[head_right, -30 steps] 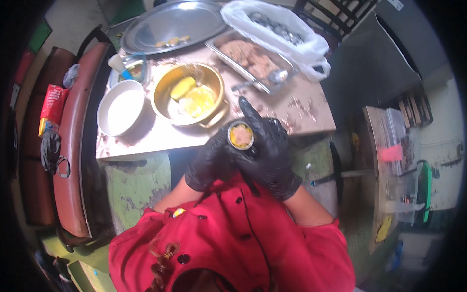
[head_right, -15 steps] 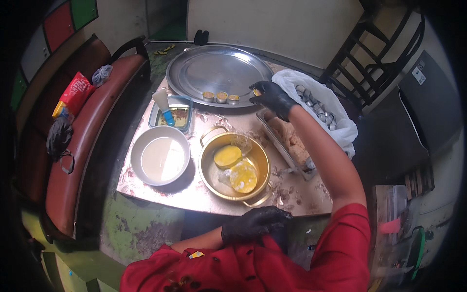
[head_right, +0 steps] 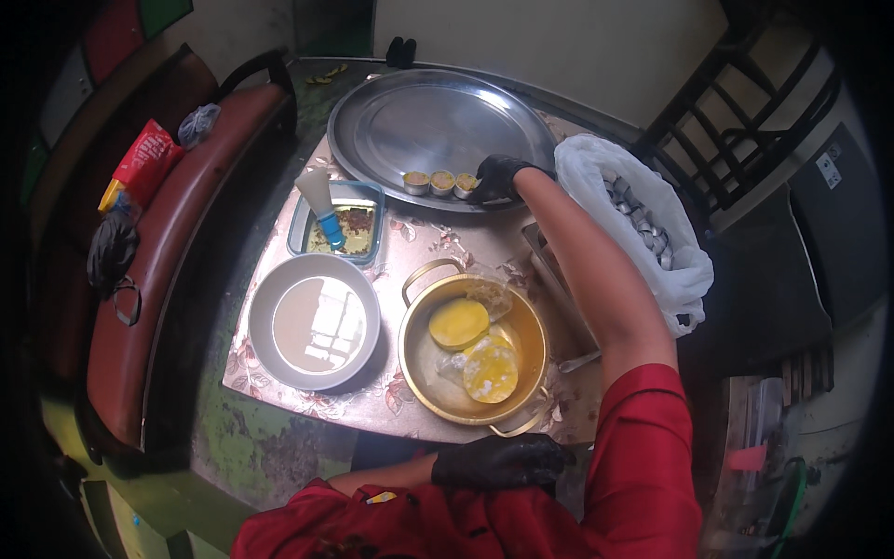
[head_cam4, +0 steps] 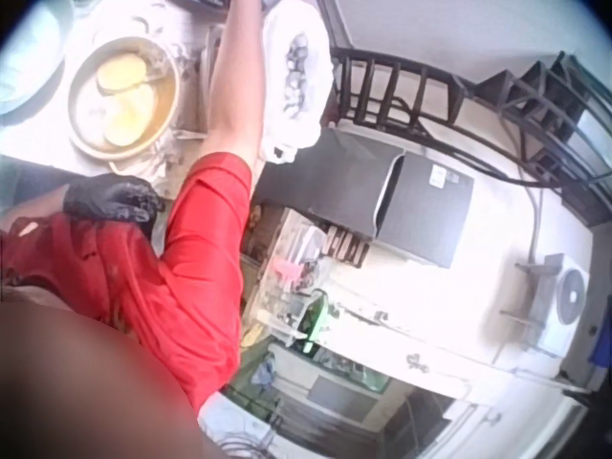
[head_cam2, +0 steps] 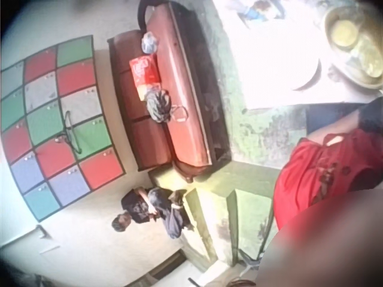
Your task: The person assembles small food portions by placing yellow circular discs into metal molds, adding a spoonful of meat mixture, and pressing the edges to seal. They repeat this process multiple times and place the finished items on a tray.
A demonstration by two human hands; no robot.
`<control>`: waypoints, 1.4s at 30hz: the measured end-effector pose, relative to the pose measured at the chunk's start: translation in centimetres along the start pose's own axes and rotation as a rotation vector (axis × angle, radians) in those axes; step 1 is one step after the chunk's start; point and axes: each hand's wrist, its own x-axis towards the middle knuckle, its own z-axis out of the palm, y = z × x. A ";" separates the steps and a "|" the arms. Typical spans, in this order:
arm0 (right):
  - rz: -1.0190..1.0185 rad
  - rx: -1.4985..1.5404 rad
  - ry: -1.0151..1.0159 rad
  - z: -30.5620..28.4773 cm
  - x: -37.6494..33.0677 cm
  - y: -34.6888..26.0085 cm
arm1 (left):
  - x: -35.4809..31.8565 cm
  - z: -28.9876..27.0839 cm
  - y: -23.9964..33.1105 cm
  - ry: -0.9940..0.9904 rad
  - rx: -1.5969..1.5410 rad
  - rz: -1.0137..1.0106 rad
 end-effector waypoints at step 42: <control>-0.016 0.281 0.411 -5.9 -9.1 2.7 | 0.0 -0.7 0.0 0.009 0.092 -0.072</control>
